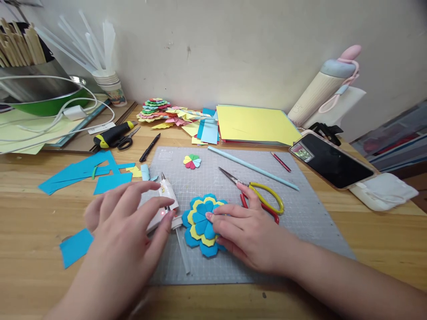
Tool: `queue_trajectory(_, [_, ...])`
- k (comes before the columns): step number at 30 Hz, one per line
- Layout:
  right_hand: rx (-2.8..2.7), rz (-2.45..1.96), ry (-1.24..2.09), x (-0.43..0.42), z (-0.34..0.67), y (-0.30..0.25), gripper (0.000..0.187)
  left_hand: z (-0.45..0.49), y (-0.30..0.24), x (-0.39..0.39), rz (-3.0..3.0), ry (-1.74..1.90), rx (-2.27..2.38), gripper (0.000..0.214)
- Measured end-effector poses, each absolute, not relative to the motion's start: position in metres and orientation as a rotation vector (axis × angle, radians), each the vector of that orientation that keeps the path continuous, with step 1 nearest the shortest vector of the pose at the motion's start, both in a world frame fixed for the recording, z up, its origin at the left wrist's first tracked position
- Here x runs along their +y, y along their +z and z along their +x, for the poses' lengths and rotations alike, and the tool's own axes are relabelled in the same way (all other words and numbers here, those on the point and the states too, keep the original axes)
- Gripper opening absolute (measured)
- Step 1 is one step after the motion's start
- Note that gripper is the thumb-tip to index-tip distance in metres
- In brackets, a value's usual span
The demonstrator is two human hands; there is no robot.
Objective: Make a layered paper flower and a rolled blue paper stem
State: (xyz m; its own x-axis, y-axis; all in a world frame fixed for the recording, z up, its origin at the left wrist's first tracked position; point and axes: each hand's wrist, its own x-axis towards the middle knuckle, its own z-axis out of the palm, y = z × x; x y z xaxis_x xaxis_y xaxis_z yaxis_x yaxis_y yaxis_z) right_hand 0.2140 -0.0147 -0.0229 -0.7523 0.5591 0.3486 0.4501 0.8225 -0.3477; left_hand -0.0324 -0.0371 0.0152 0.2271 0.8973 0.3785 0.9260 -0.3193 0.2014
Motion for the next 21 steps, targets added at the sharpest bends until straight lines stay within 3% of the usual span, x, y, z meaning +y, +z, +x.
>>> queue_trajectory(6, [-2.568,-0.732,0.28,-0.018,0.213,-0.028,0.01,-0.057,0.007,-0.04,-2.35,-0.516,-1.865,0.033])
queue_trajectory(16, [-2.154,-1.006,0.532,-0.008,0.218,-0.012,0.014,-0.072,-0.016,-0.056,-2.37,-0.351,-1.923,0.042])
queue_trajectory(21, [-2.197,-1.193,0.725,0.027,0.199,0.003,0.017,-0.072,-0.019,-0.06,-2.349,-0.385,-1.946,0.044])
